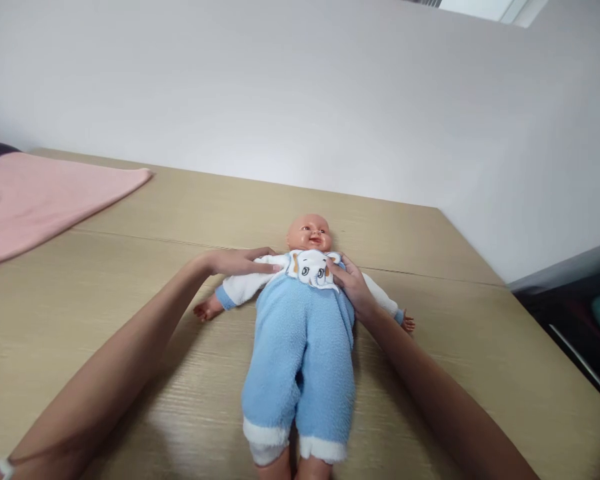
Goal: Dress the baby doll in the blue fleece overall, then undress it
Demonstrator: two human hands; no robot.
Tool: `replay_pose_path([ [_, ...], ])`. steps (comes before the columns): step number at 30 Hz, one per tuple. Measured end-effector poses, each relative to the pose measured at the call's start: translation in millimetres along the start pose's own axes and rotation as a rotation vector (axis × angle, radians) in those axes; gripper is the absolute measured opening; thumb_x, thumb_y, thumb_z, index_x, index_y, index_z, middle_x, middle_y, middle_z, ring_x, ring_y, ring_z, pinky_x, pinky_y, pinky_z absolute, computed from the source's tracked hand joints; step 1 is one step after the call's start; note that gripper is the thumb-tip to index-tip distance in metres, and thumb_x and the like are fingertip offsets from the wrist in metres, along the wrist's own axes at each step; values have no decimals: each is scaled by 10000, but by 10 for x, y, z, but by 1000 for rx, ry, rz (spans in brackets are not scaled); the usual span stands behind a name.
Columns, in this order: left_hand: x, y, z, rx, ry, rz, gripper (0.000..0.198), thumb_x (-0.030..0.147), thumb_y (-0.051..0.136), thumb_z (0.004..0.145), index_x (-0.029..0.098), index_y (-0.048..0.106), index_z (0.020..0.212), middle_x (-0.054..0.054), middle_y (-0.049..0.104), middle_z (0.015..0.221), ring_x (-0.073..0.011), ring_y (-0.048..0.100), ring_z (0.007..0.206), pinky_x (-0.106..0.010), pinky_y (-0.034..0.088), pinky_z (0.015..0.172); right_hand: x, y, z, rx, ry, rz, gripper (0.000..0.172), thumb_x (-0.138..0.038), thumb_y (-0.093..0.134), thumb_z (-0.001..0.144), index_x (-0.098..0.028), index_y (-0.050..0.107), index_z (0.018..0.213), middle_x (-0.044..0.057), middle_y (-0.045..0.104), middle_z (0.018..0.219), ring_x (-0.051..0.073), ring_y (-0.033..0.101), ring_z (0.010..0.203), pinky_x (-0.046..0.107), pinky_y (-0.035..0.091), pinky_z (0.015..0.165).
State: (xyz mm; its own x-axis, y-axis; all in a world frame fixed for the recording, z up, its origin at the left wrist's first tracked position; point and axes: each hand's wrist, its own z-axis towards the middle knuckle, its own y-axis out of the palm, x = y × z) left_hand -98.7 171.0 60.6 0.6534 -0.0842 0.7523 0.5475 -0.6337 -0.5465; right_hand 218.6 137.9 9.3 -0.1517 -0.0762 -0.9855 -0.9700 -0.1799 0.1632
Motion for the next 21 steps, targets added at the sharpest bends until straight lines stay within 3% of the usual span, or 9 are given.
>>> replay_pose_path([
  [5,-24,-28,-5,67,-143,100,981,934,691,794,243,718,1490,-158,761,1493,-441,702,1324,-406,550,1057,-153,-152,-62,-68,34,-106,493,-565,981,767,-256,707,1037,-97,448,653,94,234,538,258,166,496],
  [8,-62,-66,-6,46,-187,166,1059,966,654,799,246,669,1575,-174,712,1569,-453,690,1367,-426,534,1093,-238,-242,-97,-55,-51,-327,404,-565,928,840,-257,751,1031,-40,612,760,135,445,626,261,333,558],
  [11,-89,-86,-1,25,-213,217,1045,974,616,823,251,676,1576,-178,709,1572,-466,680,1387,-450,516,1111,-259,-277,-107,-42,-180,-534,321,-556,847,922,-251,777,995,28,748,951,231,638,900,335,498,791],
  [13,-95,-85,3,6,-196,229,1007,964,602,838,260,699,1551,-170,717,1563,-461,686,1377,-447,519,1098,-235,-289,-120,-30,-237,-609,287,-536,796,966,-254,777,1015,39,774,997,264,667,960,384,513,881],
  [18,-88,-63,17,3,-167,279,1081,1002,549,823,225,683,1562,-188,678,1606,-461,677,1382,-429,532,1068,-121,-446,-266,144,-484,-915,220,-457,706,1032,-247,754,1074,53,722,903,266,629,821,418,495,825],
  [21,-57,-51,28,29,-176,338,1141,1025,499,822,183,655,1577,-218,698,1572,-456,707,1323,-429,547,1030,-60,-648,-462,156,-638,-1091,173,-416,705,1042,-245,730,1045,72,719,917,297,657,887,447,504,872],
])
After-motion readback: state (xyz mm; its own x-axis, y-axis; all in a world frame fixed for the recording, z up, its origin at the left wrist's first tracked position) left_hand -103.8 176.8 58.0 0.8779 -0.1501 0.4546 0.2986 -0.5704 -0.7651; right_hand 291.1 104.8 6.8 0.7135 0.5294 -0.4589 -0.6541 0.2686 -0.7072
